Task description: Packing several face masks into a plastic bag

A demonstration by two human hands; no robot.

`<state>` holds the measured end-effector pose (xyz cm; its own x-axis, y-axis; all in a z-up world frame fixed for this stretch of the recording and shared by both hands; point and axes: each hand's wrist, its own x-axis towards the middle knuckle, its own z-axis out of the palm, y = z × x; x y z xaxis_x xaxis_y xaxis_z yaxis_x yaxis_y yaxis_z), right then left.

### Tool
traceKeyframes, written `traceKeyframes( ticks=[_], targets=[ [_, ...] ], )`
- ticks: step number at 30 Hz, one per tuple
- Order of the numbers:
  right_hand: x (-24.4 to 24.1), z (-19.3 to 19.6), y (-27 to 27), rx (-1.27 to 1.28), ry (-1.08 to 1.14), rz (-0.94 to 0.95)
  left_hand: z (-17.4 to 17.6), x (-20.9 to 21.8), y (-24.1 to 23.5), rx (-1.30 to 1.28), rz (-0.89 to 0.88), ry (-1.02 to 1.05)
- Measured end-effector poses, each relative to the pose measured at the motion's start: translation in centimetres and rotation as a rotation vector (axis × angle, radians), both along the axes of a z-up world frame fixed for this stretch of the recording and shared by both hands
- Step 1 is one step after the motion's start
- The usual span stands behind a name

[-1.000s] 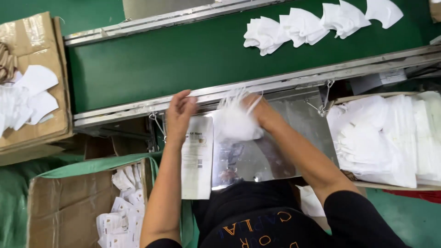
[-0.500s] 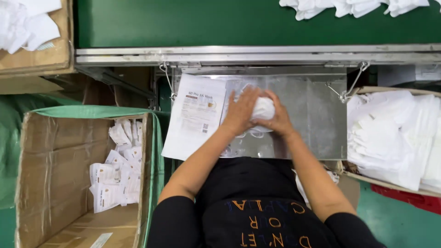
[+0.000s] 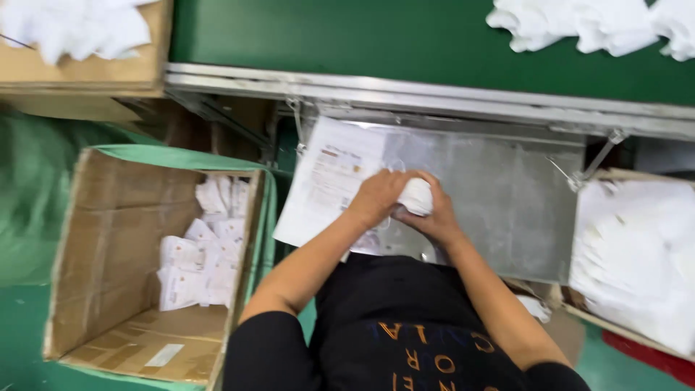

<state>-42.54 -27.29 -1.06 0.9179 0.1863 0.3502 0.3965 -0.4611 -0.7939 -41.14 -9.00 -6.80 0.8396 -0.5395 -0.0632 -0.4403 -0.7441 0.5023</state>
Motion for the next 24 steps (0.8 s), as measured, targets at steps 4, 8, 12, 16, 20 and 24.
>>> traceKeyframes(
  ticks=[4,8,12,16,20,24],
  targets=[
    [-0.7,-2.4,-3.8,-0.102,0.232,0.038,5.3,2.0,2.2,-0.278,-0.013,0.143],
    [1.9,-1.9,-6.5,0.501,0.734,0.014,5.7,5.2,7.2,-0.509,0.303,-0.113],
    [2.9,-3.1,-7.7,1.141,0.944,-0.104,1.0,5.8,10.7,-0.261,0.302,-0.3],
    [3.6,-3.4,-8.3,1.125,0.86,-0.124,2.6,4.9,10.6,-0.275,0.272,-0.249],
    [5.7,-1.3,-9.7,0.687,0.745,-0.142,10.7,4.2,6.2,-0.427,0.047,-0.402],
    [4.0,6.3,-3.3,0.225,0.638,0.167,13.9,1.9,0.5,-0.505,-0.144,-0.357]
  ],
)
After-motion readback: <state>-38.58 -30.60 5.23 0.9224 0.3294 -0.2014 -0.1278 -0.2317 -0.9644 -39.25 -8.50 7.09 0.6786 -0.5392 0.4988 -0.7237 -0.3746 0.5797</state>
